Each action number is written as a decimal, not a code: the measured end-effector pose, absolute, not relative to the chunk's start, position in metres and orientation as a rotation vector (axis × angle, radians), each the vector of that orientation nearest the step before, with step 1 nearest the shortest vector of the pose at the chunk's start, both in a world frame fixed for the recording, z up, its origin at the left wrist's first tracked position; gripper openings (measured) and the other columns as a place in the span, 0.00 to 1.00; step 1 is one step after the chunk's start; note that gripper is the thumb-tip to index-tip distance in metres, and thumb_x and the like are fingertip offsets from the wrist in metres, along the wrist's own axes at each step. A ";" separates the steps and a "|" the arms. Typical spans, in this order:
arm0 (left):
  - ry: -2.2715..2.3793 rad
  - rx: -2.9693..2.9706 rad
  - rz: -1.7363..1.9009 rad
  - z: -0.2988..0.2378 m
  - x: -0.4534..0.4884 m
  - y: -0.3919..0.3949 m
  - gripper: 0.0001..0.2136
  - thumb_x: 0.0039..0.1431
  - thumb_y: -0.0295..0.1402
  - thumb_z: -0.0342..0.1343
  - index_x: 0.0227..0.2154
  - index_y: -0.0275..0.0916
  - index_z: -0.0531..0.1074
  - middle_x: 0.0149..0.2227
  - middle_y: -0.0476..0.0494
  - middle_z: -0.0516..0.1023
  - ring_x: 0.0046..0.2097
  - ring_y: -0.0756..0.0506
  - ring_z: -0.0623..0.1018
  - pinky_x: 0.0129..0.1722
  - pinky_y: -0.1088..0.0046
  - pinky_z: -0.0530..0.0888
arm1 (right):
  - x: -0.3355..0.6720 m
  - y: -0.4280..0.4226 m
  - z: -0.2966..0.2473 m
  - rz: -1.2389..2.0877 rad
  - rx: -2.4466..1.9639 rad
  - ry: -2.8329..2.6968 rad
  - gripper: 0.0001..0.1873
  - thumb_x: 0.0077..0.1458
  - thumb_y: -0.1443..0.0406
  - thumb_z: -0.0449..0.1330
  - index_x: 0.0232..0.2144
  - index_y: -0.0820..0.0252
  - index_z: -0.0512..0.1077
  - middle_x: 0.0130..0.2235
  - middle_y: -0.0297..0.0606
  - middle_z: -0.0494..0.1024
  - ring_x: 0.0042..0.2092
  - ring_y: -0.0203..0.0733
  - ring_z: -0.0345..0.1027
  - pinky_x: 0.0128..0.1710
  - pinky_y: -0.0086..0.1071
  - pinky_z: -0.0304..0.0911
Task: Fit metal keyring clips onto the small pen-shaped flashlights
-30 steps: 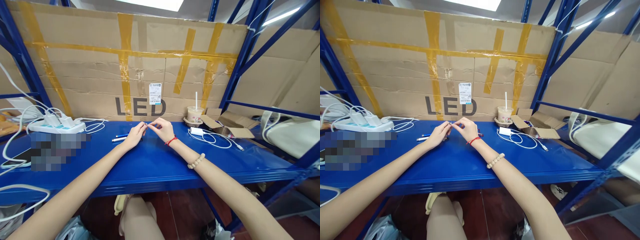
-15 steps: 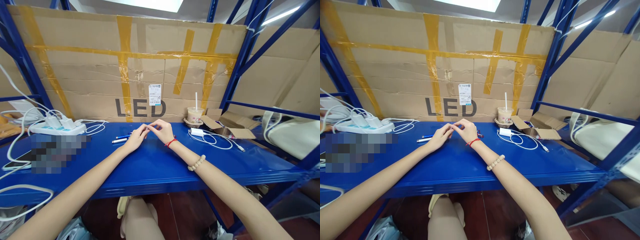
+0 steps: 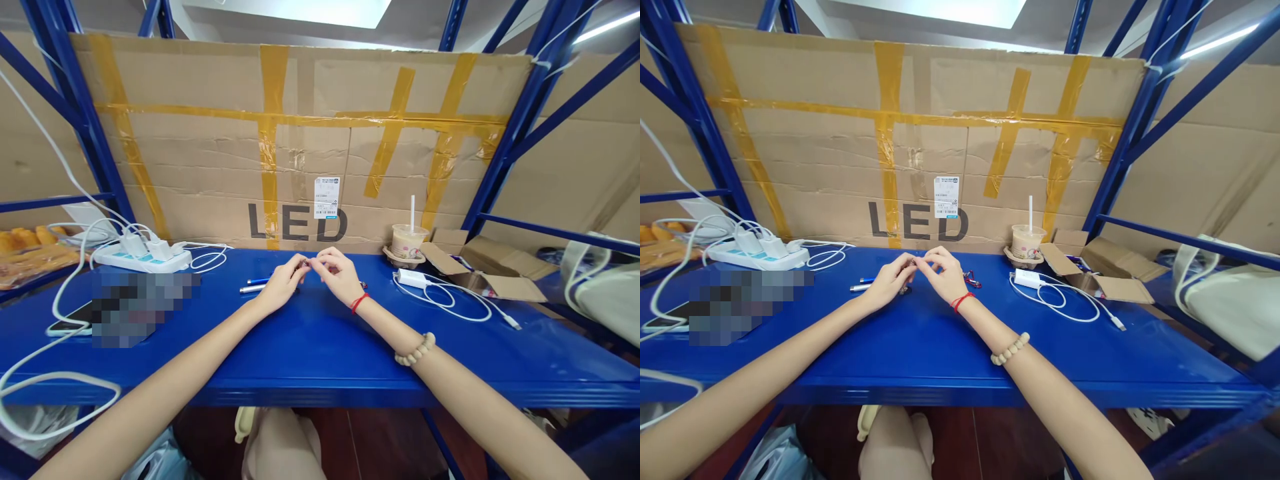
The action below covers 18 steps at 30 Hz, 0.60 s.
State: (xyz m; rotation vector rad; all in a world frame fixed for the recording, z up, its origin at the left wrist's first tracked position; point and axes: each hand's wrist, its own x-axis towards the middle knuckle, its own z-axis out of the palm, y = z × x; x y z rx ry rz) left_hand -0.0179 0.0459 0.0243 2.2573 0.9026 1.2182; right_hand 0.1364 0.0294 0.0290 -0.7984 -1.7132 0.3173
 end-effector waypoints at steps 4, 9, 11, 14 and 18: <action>0.970 2.019 1.624 0.048 -0.033 0.059 0.09 0.61 0.38 0.39 0.30 0.39 0.58 0.23 0.53 0.66 0.24 0.53 0.67 0.28 0.78 0.64 | 0.148 0.028 0.042 0.384 -0.829 -1.510 0.17 0.54 0.54 0.50 0.33 0.60 0.72 0.34 0.36 0.67 0.20 0.26 0.60 0.18 0.25 0.57; 1.059 1.980 1.635 0.047 -0.055 0.075 0.08 0.61 0.37 0.38 0.30 0.39 0.54 0.26 0.52 0.65 0.25 0.54 0.66 0.27 0.77 0.63 | 0.170 0.031 0.054 0.213 -0.892 -1.398 0.17 0.55 0.55 0.49 0.33 0.60 0.71 0.35 0.38 0.68 0.21 0.28 0.60 0.20 0.25 0.59; 1.090 1.977 1.565 0.036 -0.058 0.074 0.06 0.60 0.36 0.40 0.31 0.39 0.53 0.27 0.52 0.65 0.25 0.54 0.65 0.28 0.77 0.64 | 0.181 0.035 0.056 0.137 -0.930 -1.329 0.16 0.55 0.56 0.48 0.35 0.60 0.70 0.36 0.39 0.69 0.22 0.29 0.61 0.20 0.26 0.59; 0.974 1.963 1.391 0.023 -0.055 0.067 0.07 0.57 0.33 0.45 0.32 0.40 0.50 0.33 0.51 0.65 0.26 0.55 0.66 0.28 0.77 0.65 | 0.197 0.044 0.054 0.101 -1.003 -1.354 0.16 0.56 0.56 0.47 0.35 0.60 0.70 0.36 0.40 0.70 0.22 0.30 0.61 0.22 0.28 0.60; 0.769 1.714 1.211 0.021 -0.044 0.056 0.12 0.54 0.36 0.49 0.34 0.41 0.48 0.36 0.48 0.66 0.30 0.51 0.73 0.24 0.76 0.68 | 0.220 0.053 0.042 0.089 -1.227 -1.672 0.12 0.53 0.60 0.51 0.35 0.58 0.71 0.37 0.37 0.72 0.26 0.33 0.64 0.29 0.30 0.62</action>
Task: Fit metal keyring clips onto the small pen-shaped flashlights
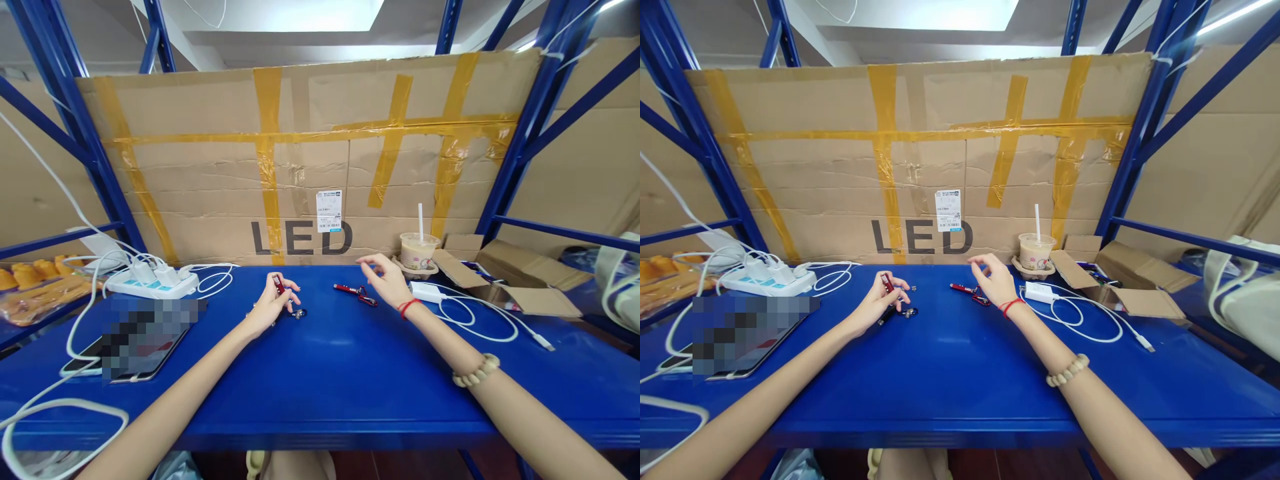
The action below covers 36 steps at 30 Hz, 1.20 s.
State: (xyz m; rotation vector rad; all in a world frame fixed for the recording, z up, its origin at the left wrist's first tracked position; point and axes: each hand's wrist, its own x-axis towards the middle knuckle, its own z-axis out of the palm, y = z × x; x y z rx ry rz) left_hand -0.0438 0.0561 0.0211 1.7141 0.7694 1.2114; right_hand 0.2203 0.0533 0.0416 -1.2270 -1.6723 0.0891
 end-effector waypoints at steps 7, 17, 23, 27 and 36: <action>0.857 1.583 1.201 0.037 -0.051 0.057 0.14 0.50 0.39 0.54 0.33 0.38 0.55 0.35 0.44 0.71 0.34 0.48 0.75 0.28 0.75 0.70 | 0.266 0.058 0.033 0.359 -1.597 -2.217 0.24 0.35 0.54 0.64 0.37 0.58 0.74 0.37 0.41 0.73 0.32 0.39 0.68 0.31 0.31 0.64; 1.140 1.435 1.601 0.039 -0.079 0.077 0.12 0.43 0.33 0.53 0.30 0.38 0.56 0.29 0.51 0.68 0.25 0.53 0.68 0.20 0.80 0.62 | 0.266 0.052 0.043 0.436 -1.444 -2.339 0.11 0.43 0.56 0.59 0.26 0.56 0.76 0.27 0.36 0.76 0.26 0.36 0.66 0.24 0.27 0.59; 1.146 1.477 1.556 0.033 -0.073 0.079 0.11 0.44 0.33 0.51 0.29 0.39 0.55 0.28 0.52 0.68 0.23 0.54 0.67 0.20 0.80 0.61 | 0.260 0.053 0.044 0.868 -1.332 -2.116 0.19 0.47 0.52 0.55 0.30 0.61 0.74 0.28 0.38 0.76 0.27 0.35 0.68 0.25 0.26 0.61; 1.036 1.562 1.429 0.029 -0.059 0.074 0.10 0.47 0.33 0.50 0.28 0.40 0.52 0.27 0.53 0.67 0.23 0.55 0.66 0.20 0.80 0.61 | 0.247 0.056 0.040 1.034 -1.248 -1.907 0.21 0.49 0.52 0.54 0.37 0.63 0.71 0.32 0.41 0.76 0.31 0.35 0.69 0.24 0.26 0.60; 0.949 1.654 1.195 0.021 -0.039 0.059 0.12 0.50 0.35 0.52 0.28 0.39 0.51 0.28 0.52 0.66 0.22 0.56 0.66 0.20 0.80 0.61 | 0.190 0.048 0.037 1.084 -1.062 -1.912 0.23 0.44 0.54 0.60 0.39 0.64 0.72 0.28 0.38 0.76 0.28 0.34 0.68 0.31 0.31 0.64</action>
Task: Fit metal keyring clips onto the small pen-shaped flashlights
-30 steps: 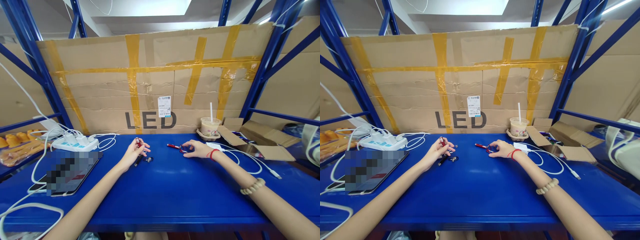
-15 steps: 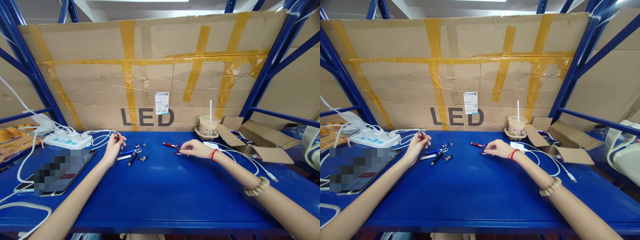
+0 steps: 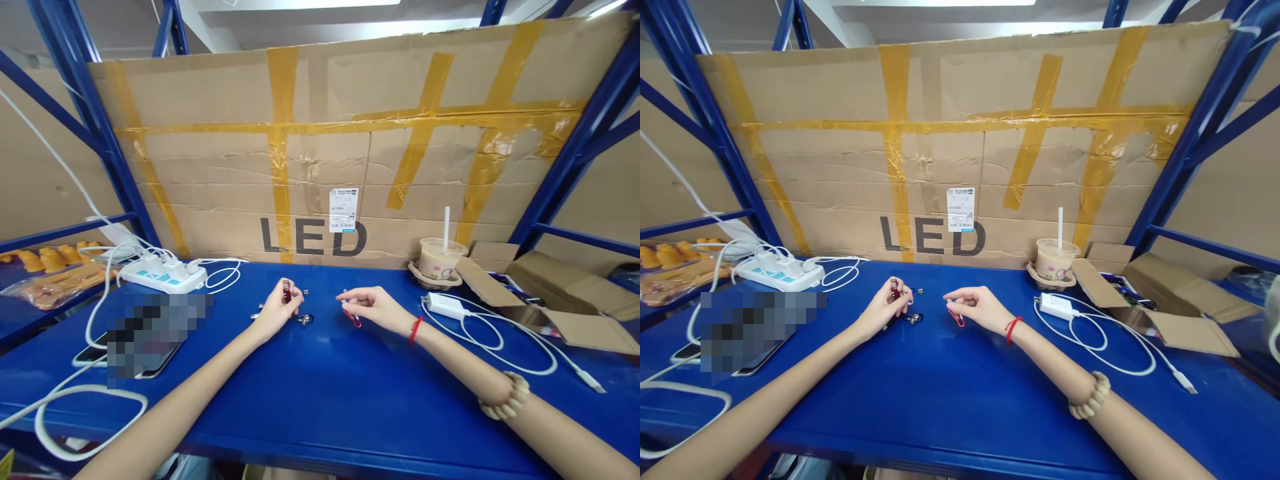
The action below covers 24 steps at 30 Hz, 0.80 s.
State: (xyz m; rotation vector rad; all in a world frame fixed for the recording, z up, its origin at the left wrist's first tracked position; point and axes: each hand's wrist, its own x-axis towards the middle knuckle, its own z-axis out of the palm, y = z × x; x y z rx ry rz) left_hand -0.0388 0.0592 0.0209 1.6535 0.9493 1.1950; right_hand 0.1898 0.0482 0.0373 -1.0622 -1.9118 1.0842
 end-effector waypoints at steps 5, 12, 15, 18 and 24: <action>0.846 1.664 1.131 0.019 -0.032 0.051 0.15 0.52 0.43 0.51 0.27 0.40 0.52 0.24 0.53 0.67 0.20 0.55 0.66 0.18 0.80 0.60 | 0.152 0.046 0.039 0.985 -1.046 -1.991 0.26 0.37 0.58 0.65 0.40 0.63 0.72 0.28 0.37 0.76 0.26 0.34 0.68 0.26 0.29 0.63; 0.807 1.603 1.211 0.016 -0.037 0.053 0.16 0.54 0.46 0.48 0.26 0.40 0.53 0.15 0.57 0.60 0.16 0.54 0.64 0.16 0.80 0.59 | 0.113 0.048 0.049 0.574 -1.104 -2.018 0.18 0.39 0.59 0.64 0.36 0.61 0.73 0.27 0.37 0.78 0.29 0.39 0.69 0.28 0.30 0.62; 0.863 1.645 1.276 0.019 -0.042 0.052 0.14 0.53 0.44 0.50 0.26 0.39 0.54 0.16 0.57 0.59 0.16 0.55 0.64 0.18 0.80 0.60 | 0.107 0.050 0.049 0.465 -1.132 -2.017 0.14 0.40 0.59 0.63 0.30 0.60 0.75 0.27 0.37 0.78 0.28 0.39 0.69 0.27 0.30 0.61; 0.904 1.680 1.244 0.019 -0.044 0.049 0.12 0.54 0.41 0.50 0.26 0.39 0.55 0.18 0.56 0.61 0.17 0.56 0.64 0.19 0.80 0.61 | 0.107 0.051 0.045 0.406 -1.154 -2.034 0.12 0.42 0.58 0.62 0.26 0.60 0.75 0.26 0.37 0.77 0.26 0.39 0.67 0.26 0.30 0.60; 0.789 1.596 1.208 0.018 -0.036 0.050 0.09 0.55 0.35 0.48 0.26 0.39 0.54 0.19 0.56 0.63 0.18 0.55 0.66 0.20 0.81 0.63 | 0.116 0.047 0.038 0.392 -1.199 -1.982 0.15 0.44 0.55 0.60 0.29 0.60 0.76 0.29 0.39 0.78 0.27 0.39 0.67 0.26 0.31 0.61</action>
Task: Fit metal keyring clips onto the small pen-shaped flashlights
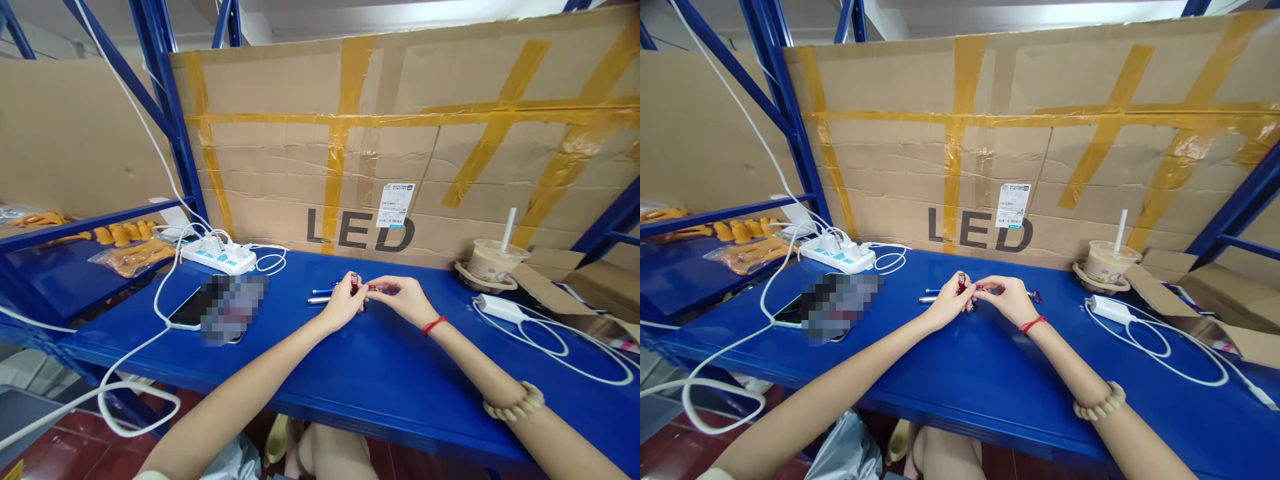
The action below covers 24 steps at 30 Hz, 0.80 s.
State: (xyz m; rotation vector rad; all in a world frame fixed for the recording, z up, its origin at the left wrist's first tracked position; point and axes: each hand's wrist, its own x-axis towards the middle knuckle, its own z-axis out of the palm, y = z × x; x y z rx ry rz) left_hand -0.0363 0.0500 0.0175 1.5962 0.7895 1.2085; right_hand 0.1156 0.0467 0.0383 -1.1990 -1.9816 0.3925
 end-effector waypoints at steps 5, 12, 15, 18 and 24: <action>0.766 1.491 1.223 0.020 -0.030 0.062 0.07 0.56 0.34 0.45 0.28 0.39 0.53 0.21 0.55 0.65 0.17 0.56 0.64 0.18 0.81 0.61 | 0.123 0.049 0.034 0.656 -1.129 -1.867 0.20 0.49 0.54 0.55 0.35 0.62 0.75 0.33 0.41 0.78 0.33 0.42 0.71 0.28 0.31 0.65; 0.778 1.560 1.214 0.014 -0.034 0.072 0.07 0.58 0.35 0.43 0.28 0.39 0.53 0.19 0.56 0.62 0.19 0.56 0.61 0.21 0.81 0.60 | 0.125 0.050 0.031 0.796 -1.104 -1.825 0.21 0.48 0.56 0.58 0.41 0.62 0.73 0.33 0.42 0.78 0.29 0.39 0.71 0.27 0.31 0.67; 0.801 1.601 1.246 0.017 -0.035 0.070 0.07 0.59 0.35 0.43 0.28 0.39 0.54 0.23 0.54 0.64 0.21 0.56 0.62 0.23 0.80 0.60 | 0.124 0.047 0.034 0.723 -1.061 -1.859 0.19 0.51 0.57 0.55 0.42 0.60 0.73 0.35 0.42 0.76 0.29 0.36 0.70 0.25 0.29 0.66; 0.811 1.599 1.270 0.023 -0.035 0.065 0.07 0.58 0.35 0.44 0.28 0.39 0.53 0.25 0.53 0.65 0.23 0.55 0.63 0.25 0.79 0.61 | 0.125 0.045 0.038 0.638 -1.023 -1.885 0.18 0.53 0.57 0.53 0.43 0.58 0.72 0.35 0.41 0.74 0.28 0.35 0.69 0.24 0.28 0.66; 0.865 1.830 1.258 0.024 -0.038 0.056 0.07 0.59 0.33 0.43 0.27 0.39 0.54 0.29 0.51 0.66 0.28 0.53 0.66 0.30 0.77 0.63 | 0.126 0.045 0.036 0.540 -1.031 -1.942 0.18 0.53 0.57 0.54 0.43 0.58 0.72 0.37 0.41 0.73 0.29 0.35 0.69 0.26 0.29 0.67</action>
